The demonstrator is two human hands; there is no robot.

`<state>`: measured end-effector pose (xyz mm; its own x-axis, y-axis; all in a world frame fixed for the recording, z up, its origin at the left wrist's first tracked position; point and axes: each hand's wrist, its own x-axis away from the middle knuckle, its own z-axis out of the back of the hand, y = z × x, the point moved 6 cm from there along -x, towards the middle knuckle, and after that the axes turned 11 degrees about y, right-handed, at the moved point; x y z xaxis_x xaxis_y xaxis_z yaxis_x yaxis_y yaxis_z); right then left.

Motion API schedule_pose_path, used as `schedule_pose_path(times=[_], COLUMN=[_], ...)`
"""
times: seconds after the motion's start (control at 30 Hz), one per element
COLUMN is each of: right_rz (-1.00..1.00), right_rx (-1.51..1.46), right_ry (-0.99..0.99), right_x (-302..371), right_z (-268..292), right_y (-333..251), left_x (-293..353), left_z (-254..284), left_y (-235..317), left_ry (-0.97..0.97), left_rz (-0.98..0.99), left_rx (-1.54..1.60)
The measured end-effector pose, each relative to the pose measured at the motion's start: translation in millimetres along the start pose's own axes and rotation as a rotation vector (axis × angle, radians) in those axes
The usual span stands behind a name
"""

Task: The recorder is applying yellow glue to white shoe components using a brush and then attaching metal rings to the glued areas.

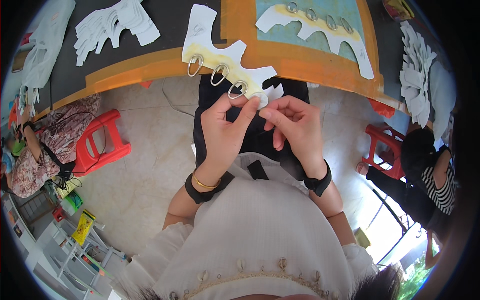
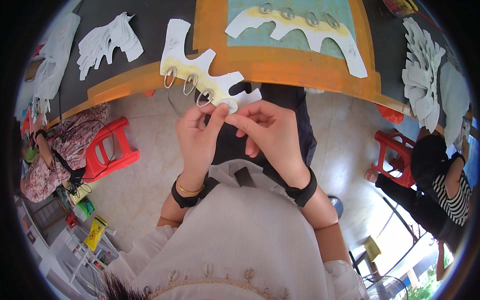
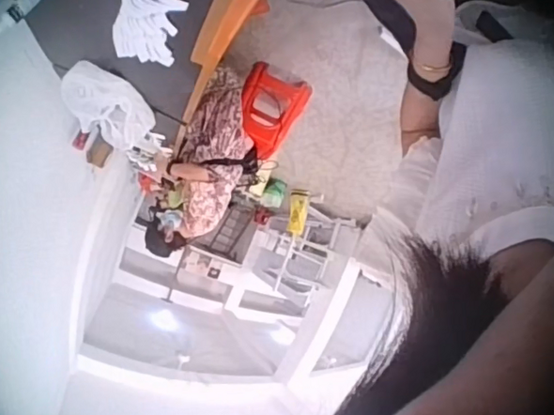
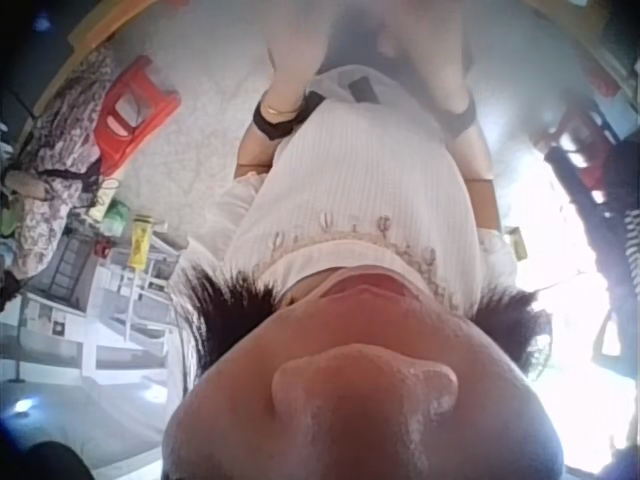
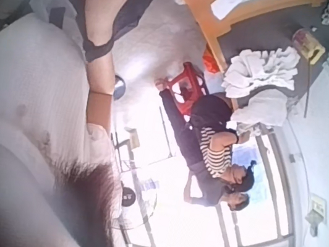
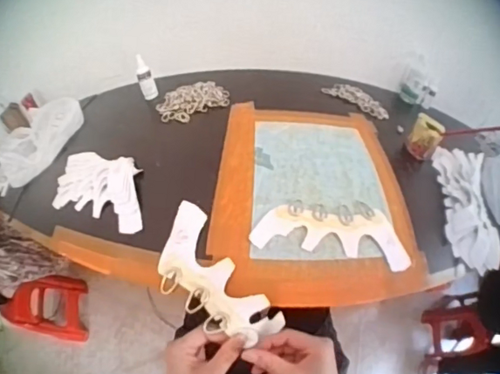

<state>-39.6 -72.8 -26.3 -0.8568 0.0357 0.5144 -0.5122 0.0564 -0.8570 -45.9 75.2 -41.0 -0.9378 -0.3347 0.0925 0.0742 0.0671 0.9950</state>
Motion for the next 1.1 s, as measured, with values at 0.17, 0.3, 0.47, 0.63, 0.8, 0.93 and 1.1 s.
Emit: schedule_pose_path(times=[0.17, 0.3, 0.47, 0.63, 0.8, 0.93, 1.1], right_rz=[-0.062, -0.047, -0.037, -0.042, -0.057, -0.051, -0.025], right_rx=[-0.143, -0.156, -0.094, -0.096, -0.072, -0.071, -0.138], right_ry=[-0.018, -0.058, -0.108, -0.022, -0.043, -0.018, -0.028], right_x=[-3.6, -5.8, -12.6, -10.0, -3.7, -5.5, -1.9], right_z=[-6.2, -4.0, 2.6, 6.3, -3.7, -4.2, -4.0], right_y=[6.7, 7.3, 2.8, 4.5, 6.5, 6.1, 2.8], left_x=[0.8, -2.2, -3.9, -5.2, -2.3, -3.5, -4.7], left_z=[0.3, 1.5, 0.1, -0.5, 0.1, -0.9, -0.9], left_y=[6.4, 4.4, 5.2, 1.7, 2.9, 6.2, 5.7], left_ry=[0.019, 0.005, -0.003, 0.008, 0.035, 0.025, 0.021], left_rz=[-0.134, 0.020, 0.053, 0.018, -0.054, -0.127, 0.006], left_rx=[-0.085, -0.042, -0.031, 0.000, -0.051, -0.143, -0.014])
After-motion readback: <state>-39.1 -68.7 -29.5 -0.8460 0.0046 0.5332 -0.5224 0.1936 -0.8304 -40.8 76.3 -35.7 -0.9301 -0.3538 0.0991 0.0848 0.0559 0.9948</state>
